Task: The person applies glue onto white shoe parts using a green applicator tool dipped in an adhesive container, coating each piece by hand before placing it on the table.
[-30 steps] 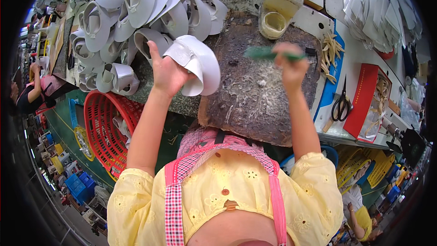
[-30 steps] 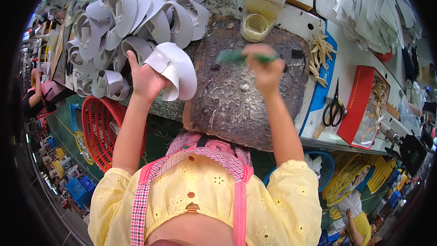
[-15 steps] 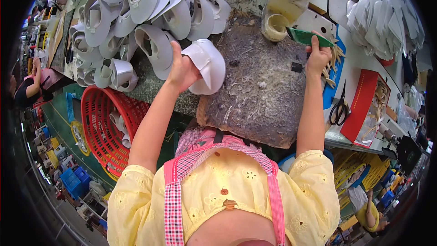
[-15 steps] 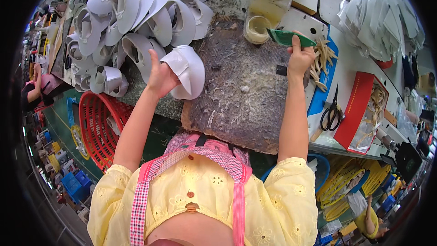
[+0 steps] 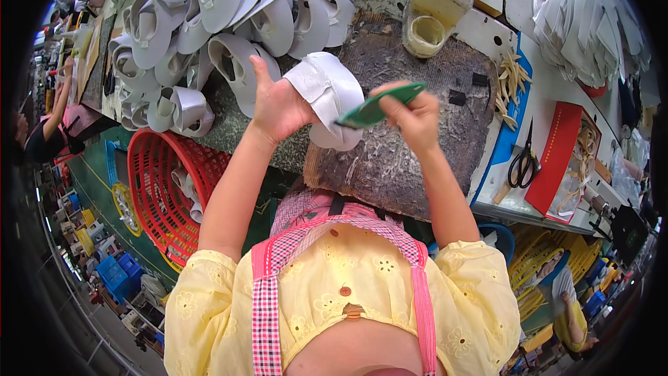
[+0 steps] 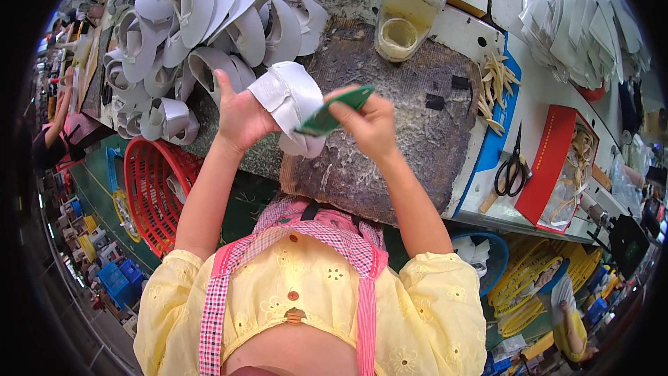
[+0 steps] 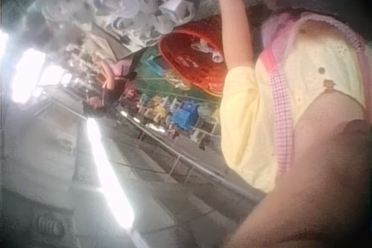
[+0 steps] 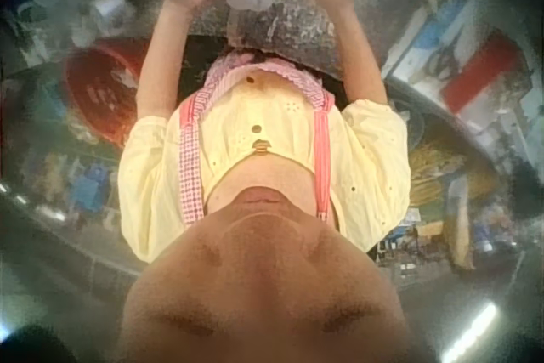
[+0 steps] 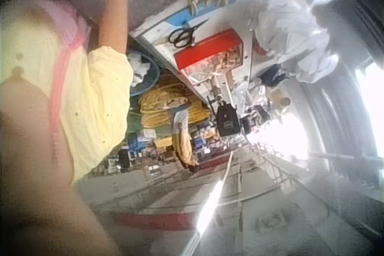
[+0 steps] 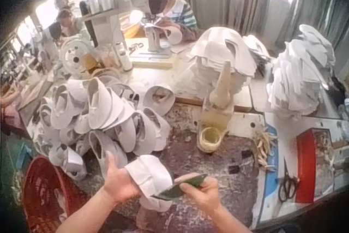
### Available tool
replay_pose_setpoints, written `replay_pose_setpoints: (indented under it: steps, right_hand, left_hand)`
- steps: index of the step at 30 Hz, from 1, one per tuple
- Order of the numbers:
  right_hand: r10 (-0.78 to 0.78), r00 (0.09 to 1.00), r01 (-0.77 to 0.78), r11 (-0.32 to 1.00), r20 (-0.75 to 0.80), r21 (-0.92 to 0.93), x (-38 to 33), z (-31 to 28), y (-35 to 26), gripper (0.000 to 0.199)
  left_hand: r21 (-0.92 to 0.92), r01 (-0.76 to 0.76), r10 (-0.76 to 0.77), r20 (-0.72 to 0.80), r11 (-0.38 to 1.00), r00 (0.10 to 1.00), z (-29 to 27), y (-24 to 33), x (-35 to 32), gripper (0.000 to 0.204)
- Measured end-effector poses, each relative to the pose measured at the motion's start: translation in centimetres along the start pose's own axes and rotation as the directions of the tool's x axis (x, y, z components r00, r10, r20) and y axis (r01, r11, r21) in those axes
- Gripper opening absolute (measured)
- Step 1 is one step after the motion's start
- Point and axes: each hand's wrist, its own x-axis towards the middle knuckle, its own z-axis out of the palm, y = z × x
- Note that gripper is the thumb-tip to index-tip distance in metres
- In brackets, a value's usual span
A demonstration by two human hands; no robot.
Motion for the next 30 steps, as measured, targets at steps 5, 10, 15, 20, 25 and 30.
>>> replay_pose_setpoints:
  steps: [5,10,15,20,25,30]
  right_hand:
    - [-0.174,0.982,0.17,0.984,-0.076,-0.06,0.3,0.1,-0.3,0.014]
    - [0.024,0.993,-0.004,0.985,0.114,-0.171,0.2,-0.1,0.3,0.014]
    - [-0.156,0.987,0.153,0.986,-0.027,-0.067,-0.5,0.6,0.6,0.015]
    - [-0.02,0.998,0.008,0.981,-0.058,-0.196,0.2,-2.0,0.2,0.012]
    - [-0.619,0.721,0.202,0.617,-0.31,-0.76,4.9,-9.8,1.3,0.015]
    - [-0.493,0.784,0.163,0.749,-0.377,-0.642,5.8,-13.7,1.3,0.013]
  left_hand:
    - [0.002,-0.011,0.01,0.069,1.0,0.998,0.1,0.1,-0.6,0.112]
    - [0.035,-0.051,0.052,-0.025,0.998,0.998,0.1,0.4,-1.2,0.111]
    - [0.203,-0.053,0.07,-0.077,0.978,0.995,0.2,0.5,-1.3,0.111]
    - [0.284,-0.068,0.104,-0.112,0.956,0.988,-1.3,1.4,-2.5,0.102]
    - [0.941,0.038,-0.037,-0.053,-0.337,0.998,-3.9,0.6,-0.8,0.074]
    - [0.908,0.221,0.061,-0.213,-0.357,0.975,-4.8,-0.7,-0.7,0.064]
